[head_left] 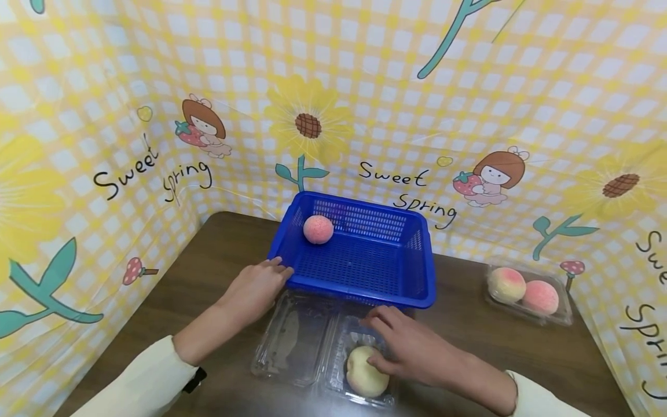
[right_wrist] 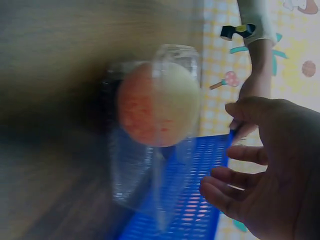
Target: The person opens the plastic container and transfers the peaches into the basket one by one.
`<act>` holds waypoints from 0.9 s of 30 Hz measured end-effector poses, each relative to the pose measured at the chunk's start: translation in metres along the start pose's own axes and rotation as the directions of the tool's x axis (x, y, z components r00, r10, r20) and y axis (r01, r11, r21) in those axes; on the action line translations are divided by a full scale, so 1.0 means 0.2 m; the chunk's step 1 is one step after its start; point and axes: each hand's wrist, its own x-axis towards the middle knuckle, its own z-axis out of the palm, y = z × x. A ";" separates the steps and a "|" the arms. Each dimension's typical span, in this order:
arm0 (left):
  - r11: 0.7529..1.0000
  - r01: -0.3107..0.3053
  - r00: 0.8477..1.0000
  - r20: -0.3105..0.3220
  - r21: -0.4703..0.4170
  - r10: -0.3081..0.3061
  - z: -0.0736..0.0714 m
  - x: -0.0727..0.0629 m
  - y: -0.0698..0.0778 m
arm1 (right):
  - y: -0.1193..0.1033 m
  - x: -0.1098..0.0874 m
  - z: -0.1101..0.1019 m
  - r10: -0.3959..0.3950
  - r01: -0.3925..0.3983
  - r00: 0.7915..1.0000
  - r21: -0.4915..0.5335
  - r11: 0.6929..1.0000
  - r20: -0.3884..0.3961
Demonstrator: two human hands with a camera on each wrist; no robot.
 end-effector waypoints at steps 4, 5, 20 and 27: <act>1.000 -0.002 1.000 0.002 0.000 0.002 0.00 0.00 0.00 | 0.01 -0.04 0.05 0.054 -0.061 0.992 0.065 0.996 0.112; 1.000 -0.002 1.000 0.006 0.002 0.002 0.00 0.00 0.00 | 0.02 -0.05 0.06 0.063 -0.074 0.989 0.078 0.994 0.136; 0.999 -0.013 1.000 0.026 0.040 0.012 0.00 0.01 0.00 | 0.06 -0.07 0.06 0.005 -0.027 0.990 0.154 0.988 0.140; 0.999 -0.011 1.000 0.028 0.041 0.010 0.00 0.01 0.00 | 0.08 -0.05 0.05 0.036 -0.064 0.982 0.151 0.986 0.187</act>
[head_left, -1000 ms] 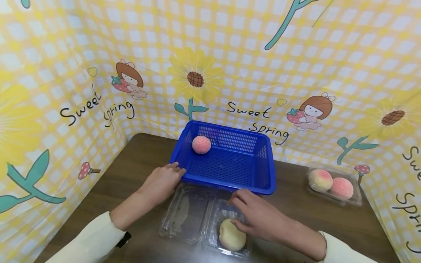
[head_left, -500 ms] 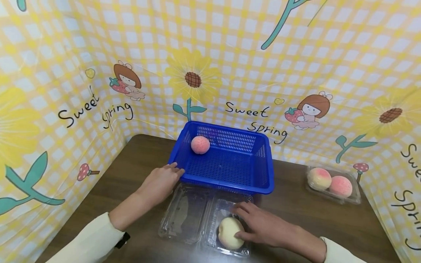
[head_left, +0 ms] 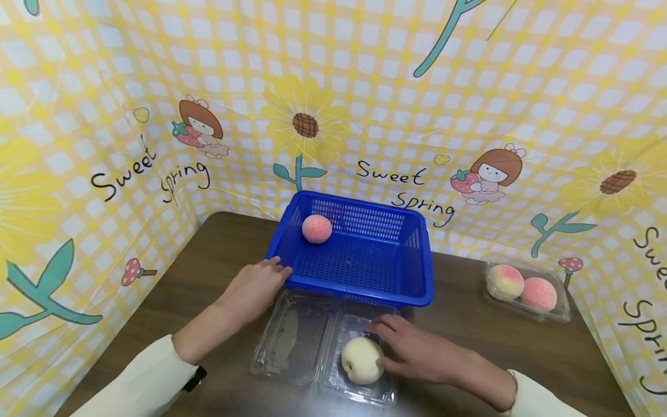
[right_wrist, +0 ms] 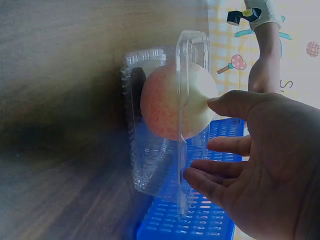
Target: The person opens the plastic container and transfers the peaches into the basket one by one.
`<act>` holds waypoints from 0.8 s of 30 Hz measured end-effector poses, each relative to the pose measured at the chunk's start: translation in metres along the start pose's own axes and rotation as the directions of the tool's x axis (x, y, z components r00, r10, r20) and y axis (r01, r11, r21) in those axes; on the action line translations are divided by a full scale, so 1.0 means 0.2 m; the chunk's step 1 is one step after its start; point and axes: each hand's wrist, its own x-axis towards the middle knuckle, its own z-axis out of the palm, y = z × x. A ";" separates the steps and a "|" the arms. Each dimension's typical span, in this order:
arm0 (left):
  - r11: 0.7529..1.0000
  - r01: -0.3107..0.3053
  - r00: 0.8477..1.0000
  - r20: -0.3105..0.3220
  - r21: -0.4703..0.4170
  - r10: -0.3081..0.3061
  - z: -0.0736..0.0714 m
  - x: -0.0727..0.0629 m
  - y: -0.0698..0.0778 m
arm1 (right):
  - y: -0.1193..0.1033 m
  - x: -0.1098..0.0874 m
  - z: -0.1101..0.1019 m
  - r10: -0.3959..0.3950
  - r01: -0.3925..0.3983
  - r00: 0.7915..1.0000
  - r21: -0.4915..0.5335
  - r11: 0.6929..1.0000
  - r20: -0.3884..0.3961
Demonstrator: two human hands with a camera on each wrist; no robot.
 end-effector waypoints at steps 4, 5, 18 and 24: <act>1.000 0.003 1.000 0.005 0.004 -0.003 0.00 0.00 0.00 | 0.00 0.02 -0.01 -0.005 0.005 1.000 0.022 1.000 0.015; 1.000 0.005 1.000 0.008 0.004 -0.005 0.00 0.00 0.00 | 0.00 0.02 -0.01 -0.008 0.007 1.000 0.036 0.999 0.027; 1.000 0.011 1.000 -0.004 0.012 -0.011 0.00 0.00 0.01 | 0.00 0.04 0.06 -0.077 0.063 0.994 0.170 0.983 0.078; 0.999 0.007 1.000 -0.020 0.031 -0.006 0.01 0.00 0.01 | -0.01 0.06 0.09 -0.035 0.006 0.994 0.266 0.964 0.104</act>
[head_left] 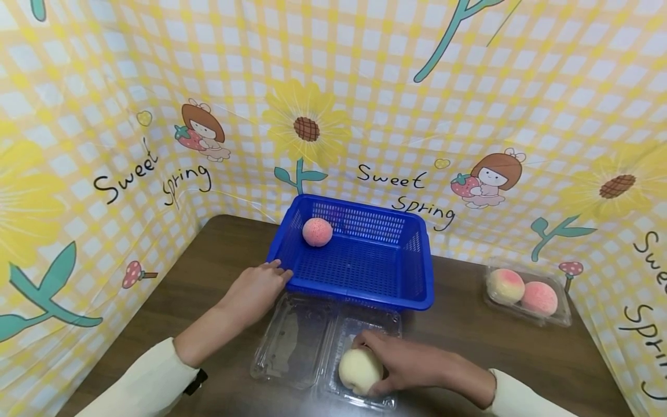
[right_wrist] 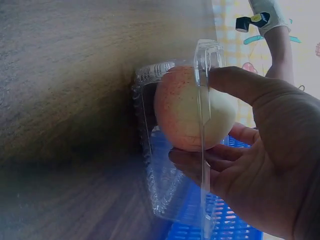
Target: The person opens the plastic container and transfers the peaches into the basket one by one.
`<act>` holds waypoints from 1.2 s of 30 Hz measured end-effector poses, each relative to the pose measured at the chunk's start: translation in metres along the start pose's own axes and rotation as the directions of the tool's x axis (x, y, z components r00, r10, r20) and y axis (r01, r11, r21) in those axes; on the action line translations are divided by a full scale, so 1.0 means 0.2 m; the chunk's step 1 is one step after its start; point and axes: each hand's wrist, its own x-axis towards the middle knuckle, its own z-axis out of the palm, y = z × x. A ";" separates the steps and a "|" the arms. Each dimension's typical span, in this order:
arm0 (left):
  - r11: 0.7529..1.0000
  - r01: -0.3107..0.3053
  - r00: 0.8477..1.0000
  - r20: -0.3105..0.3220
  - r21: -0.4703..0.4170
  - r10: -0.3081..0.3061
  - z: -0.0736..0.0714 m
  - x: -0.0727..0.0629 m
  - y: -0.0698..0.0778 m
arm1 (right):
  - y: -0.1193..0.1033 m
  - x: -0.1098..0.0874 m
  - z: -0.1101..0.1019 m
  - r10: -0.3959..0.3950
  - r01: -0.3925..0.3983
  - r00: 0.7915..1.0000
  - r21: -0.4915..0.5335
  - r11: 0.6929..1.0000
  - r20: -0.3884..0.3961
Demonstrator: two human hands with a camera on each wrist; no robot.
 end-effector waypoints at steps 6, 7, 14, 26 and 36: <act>1.000 -0.004 1.000 0.001 0.002 0.004 0.00 0.00 0.01 | 0.01 0.03 0.02 0.006 -0.006 1.000 -0.010 1.000 0.003; 1.000 -0.004 1.000 0.004 0.002 0.004 0.00 0.00 0.01 | 0.01 0.03 0.03 0.006 -0.006 1.000 -0.004 1.000 0.002; 1.000 0.000 1.000 0.017 -0.006 0.000 0.00 0.00 0.01 | 0.03 0.04 0.04 -0.034 0.035 0.999 0.060 0.998 -0.023; 1.000 0.007 1.000 0.008 -0.004 -0.007 0.00 0.00 0.02 | 0.03 0.06 0.03 -0.088 0.089 0.996 0.039 0.995 -0.009; 1.000 0.012 1.000 0.003 -0.013 -0.012 0.00 0.00 0.01 | 0.03 0.06 0.02 -0.083 0.083 0.996 0.059 0.995 -0.015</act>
